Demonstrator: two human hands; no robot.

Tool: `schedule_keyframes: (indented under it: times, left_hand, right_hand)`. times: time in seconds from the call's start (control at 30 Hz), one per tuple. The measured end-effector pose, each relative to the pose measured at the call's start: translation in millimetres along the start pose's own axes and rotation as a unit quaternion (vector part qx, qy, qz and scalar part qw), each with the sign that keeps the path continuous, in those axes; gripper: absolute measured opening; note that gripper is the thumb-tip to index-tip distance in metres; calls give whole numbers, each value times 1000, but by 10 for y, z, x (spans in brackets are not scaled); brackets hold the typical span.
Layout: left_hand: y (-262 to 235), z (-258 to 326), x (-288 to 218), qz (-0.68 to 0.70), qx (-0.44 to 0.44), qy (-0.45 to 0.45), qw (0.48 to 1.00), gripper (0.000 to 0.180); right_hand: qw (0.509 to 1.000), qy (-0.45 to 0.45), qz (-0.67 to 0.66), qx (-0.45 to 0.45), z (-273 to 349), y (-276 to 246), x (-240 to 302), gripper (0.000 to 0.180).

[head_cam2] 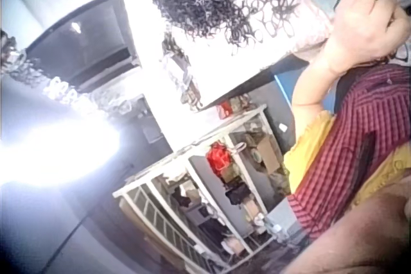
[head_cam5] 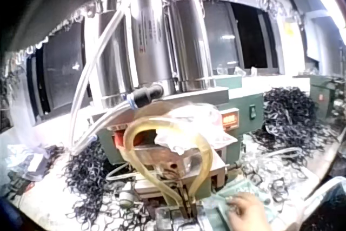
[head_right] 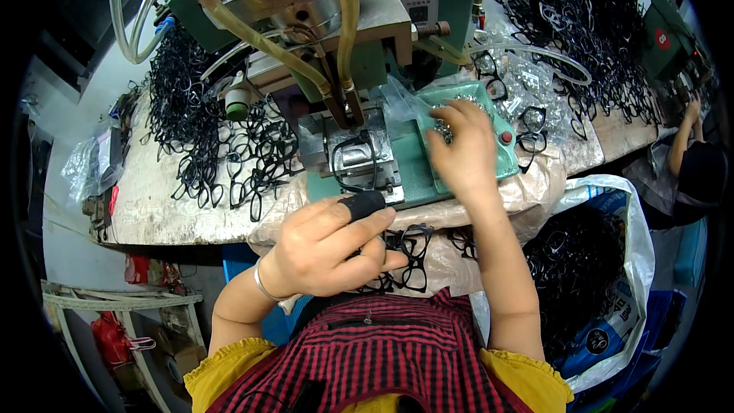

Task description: The person assembles eyeglasses by placing frames into a machine, inserting small metal components, and operating the machine to secure them. The person repeatedly picks frames from a pile, loads them into the machine, and places finished units into a white sack.

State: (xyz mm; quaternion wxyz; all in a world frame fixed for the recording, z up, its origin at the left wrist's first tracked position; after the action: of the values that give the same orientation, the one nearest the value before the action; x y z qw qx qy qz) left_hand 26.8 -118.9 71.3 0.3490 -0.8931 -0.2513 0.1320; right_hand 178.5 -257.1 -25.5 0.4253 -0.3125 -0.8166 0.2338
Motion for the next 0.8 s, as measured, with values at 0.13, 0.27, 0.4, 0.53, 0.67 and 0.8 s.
schedule_keyframes:
  times: [0.13,0.27,0.4,0.53,0.67,0.8]
  left_hand:
    - [20,-69,-78,-16,18,-7,1000,34]
    - [33,-34,29,9,27,-11,1000,34]
    - [-8,7,42,32,17,-19,999,33]
    - [-216,418,144,-4,-17,-89,996,28]
    - [-774,1234,982,-245,15,-326,913,25]
    - [-402,2366,1982,-301,277,-383,828,28]
  right_hand:
    - [989,4,129,-67,221,-27,-621,13]
    - [991,-50,118,-47,207,75,-402,11]
    - [982,-163,89,42,-15,354,-64,9]
    - [991,49,-99,-70,96,191,-798,13]
    - [879,248,-354,-201,658,-88,-1413,15]
    - [899,219,-353,-136,310,292,-1047,16]
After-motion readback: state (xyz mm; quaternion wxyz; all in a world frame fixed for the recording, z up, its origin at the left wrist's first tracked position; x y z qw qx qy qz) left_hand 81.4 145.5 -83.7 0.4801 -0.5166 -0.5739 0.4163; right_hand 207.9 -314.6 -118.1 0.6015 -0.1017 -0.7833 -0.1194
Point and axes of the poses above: each hand's wrist, its own z-axis away from the middle knuckle, its own y-axis out of the palm, x = y × z, the point moved 10 cm from there along -z, towards the middle knuckle, and after that the axes turned 4 degrees about -y, right-handed, at the moved point
